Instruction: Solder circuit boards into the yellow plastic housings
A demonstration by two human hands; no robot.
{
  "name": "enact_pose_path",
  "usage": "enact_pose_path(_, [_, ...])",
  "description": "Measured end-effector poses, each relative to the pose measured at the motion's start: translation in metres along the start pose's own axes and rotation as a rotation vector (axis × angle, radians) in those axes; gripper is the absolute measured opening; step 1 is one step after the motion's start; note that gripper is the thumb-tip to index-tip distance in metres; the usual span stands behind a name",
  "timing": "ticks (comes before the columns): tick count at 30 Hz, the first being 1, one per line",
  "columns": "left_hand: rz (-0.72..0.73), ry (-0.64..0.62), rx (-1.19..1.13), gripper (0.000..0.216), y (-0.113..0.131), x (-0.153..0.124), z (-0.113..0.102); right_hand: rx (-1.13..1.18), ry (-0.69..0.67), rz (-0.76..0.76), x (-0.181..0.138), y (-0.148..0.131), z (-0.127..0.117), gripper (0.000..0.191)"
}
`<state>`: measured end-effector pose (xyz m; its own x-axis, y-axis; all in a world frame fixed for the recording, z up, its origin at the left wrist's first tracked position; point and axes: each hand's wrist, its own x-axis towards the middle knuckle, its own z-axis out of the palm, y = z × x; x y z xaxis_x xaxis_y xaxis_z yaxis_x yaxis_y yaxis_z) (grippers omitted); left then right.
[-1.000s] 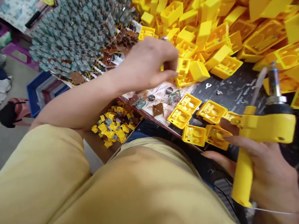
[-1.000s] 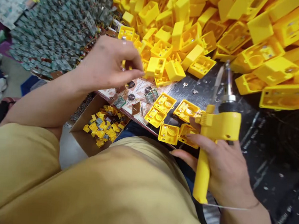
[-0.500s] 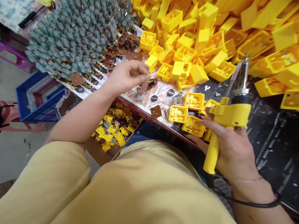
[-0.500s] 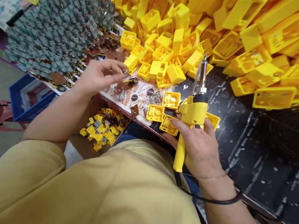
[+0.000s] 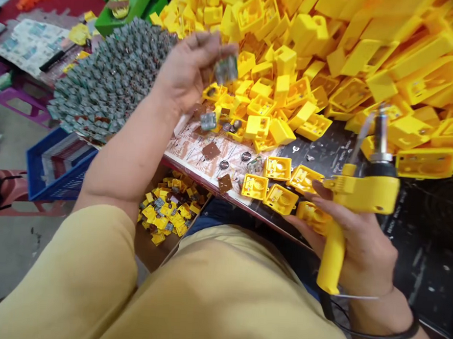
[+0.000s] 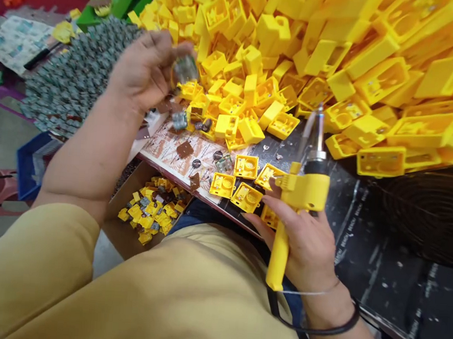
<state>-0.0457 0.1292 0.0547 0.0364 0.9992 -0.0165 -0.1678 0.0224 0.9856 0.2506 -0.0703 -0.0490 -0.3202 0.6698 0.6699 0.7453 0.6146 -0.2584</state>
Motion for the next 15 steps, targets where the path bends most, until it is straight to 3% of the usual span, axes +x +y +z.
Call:
enact_pose_path(2, [0.051, -0.014, -0.023, 0.022, 0.017, 0.006, 0.0, 0.025, 0.027, 0.045, -0.004, 0.003, -0.001, 0.07])
enact_pose_path(6, [0.127, -0.19, 0.045, 0.024, 0.039, -0.001, 0.005, 0.047, 0.038, 0.054, -0.004, 0.007, -0.001, 0.064])
enact_pose_path(9, [0.179, -0.387, 0.289, 0.026, 0.018, -0.021, 0.016, 0.05, 0.024, 0.011, -0.001, 0.005, -0.004, 0.059])
enact_pose_path(12, [0.069, -0.737, 0.597, 0.018, -0.018, -0.052, 0.031, 0.027, 0.009, 0.027, -0.002, 0.002, -0.013, 0.04])
enact_pose_path(14, [0.13, -0.903, 0.874, 0.007, -0.037, -0.073, 0.041, 0.011, -0.005, 0.061, -0.007, 0.001, -0.024, 0.031])
enact_pose_path(15, [0.21, -0.927, 1.023, 0.011, -0.043, -0.082, 0.045, 0.014, -0.03, 0.072, -0.011, 0.001, -0.031, 0.032])
